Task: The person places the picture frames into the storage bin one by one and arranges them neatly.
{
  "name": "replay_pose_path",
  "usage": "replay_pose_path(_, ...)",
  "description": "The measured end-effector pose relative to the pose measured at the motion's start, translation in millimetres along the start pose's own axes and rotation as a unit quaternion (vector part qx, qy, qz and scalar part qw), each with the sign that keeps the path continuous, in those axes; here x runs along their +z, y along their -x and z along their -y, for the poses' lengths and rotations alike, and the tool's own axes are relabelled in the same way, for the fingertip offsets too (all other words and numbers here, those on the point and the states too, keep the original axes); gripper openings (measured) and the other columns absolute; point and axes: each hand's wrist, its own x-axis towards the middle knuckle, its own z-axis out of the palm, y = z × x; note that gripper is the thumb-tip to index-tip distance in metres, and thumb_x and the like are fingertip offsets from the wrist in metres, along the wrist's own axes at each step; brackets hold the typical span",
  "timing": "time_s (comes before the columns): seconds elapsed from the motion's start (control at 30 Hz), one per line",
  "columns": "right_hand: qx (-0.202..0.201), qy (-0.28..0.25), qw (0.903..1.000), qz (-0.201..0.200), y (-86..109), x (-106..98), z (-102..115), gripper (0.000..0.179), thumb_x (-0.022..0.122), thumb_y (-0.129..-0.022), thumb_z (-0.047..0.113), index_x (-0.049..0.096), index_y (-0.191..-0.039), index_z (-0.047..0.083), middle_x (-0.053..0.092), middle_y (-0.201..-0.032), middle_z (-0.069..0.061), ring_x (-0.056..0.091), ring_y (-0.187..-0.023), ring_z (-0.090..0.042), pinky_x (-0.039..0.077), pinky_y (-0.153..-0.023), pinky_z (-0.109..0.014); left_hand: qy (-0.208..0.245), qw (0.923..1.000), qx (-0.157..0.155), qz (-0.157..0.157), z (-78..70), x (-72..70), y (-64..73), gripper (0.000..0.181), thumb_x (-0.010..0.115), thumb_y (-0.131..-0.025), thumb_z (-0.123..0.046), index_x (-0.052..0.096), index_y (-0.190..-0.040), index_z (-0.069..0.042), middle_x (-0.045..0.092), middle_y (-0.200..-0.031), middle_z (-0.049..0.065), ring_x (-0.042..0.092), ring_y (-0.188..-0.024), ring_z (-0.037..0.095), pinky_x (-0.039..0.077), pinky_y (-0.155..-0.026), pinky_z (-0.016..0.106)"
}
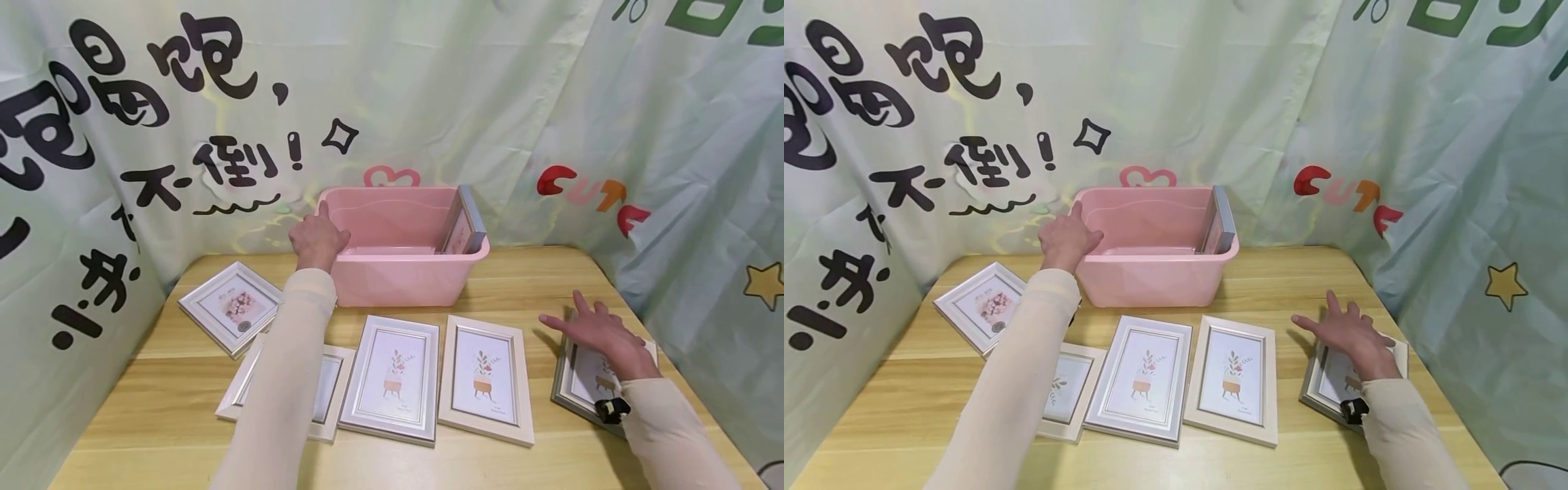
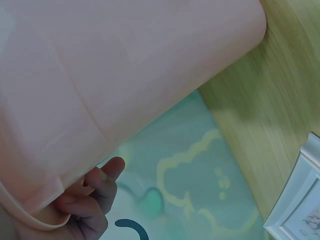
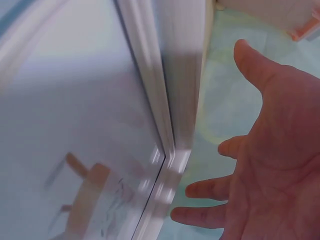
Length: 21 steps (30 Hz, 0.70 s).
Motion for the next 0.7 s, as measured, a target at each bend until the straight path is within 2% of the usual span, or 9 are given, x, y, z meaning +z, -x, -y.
replay_pose_path(0.17, 0.002, -0.017, 0.9993, 0.034, 2.7, -2, -8, 0.118, 0.038, -0.081, 0.083, -0.013, -0.151, 0.002, -0.009, -0.143, -0.049, 0.000, -0.126, -0.073, 0.017, -0.092, -0.083, 0.002, 1.0000, -0.003, 0.006, 1.4, 0.8, -0.9, 0.083, 0.051, -0.088, -0.054, 0.018, -0.153, -0.016, 0.058, -0.119, 0.022, 0.064, -0.086, 0.035, 0.049, -0.071, 0.042)
replay_pose_path(0.3, 0.003, -0.025, 0.9983, 0.053, 4.4, -5, -14, 0.117, 0.038, -0.083, 0.080, -0.014, -0.150, 0.001, -0.010, -0.142, -0.050, 0.000, -0.126, -0.073, 0.017, -0.094, -0.080, 0.006, 1.0000, -0.005, 0.004, 1.9, 0.6, -1.9, 0.083, 0.053, -0.087, -0.054, 0.019, -0.153, -0.016, 0.059, -0.115, 0.022, 0.063, -0.084, 0.035, 0.048, -0.070, 0.041)
replay_pose_path(0.47, -0.022, -0.007, 0.9987, 0.046, 3.3, -7, -23, 0.102, 0.034, -0.092, 0.069, -0.006, -0.150, -0.004, 0.002, -0.140, -0.051, 0.013, -0.124, -0.071, 0.024, -0.096, -0.076, 0.001, 1.0000, -0.001, 0.003, 1.7, 0.5, -2.7, 0.083, 0.052, -0.088, -0.054, 0.018, -0.153, -0.016, 0.060, -0.114, 0.021, 0.063, -0.079, 0.033, 0.048, -0.067, 0.040)
replay_pose_path(0.7, -0.055, 0.031, 0.9979, 0.013, 0.5, -7, -38, 0.078, 0.035, -0.099, 0.048, 0.012, -0.147, -0.010, 0.018, -0.134, -0.050, 0.027, -0.119, -0.067, 0.031, -0.095, -0.071, 0.007, 1.0000, 0.001, 0.001, 0.8, 0.7, -1.8, 0.082, 0.052, -0.088, -0.054, 0.019, -0.153, -0.016, 0.058, -0.119, 0.022, 0.064, -0.083, 0.035, 0.049, -0.072, 0.042)
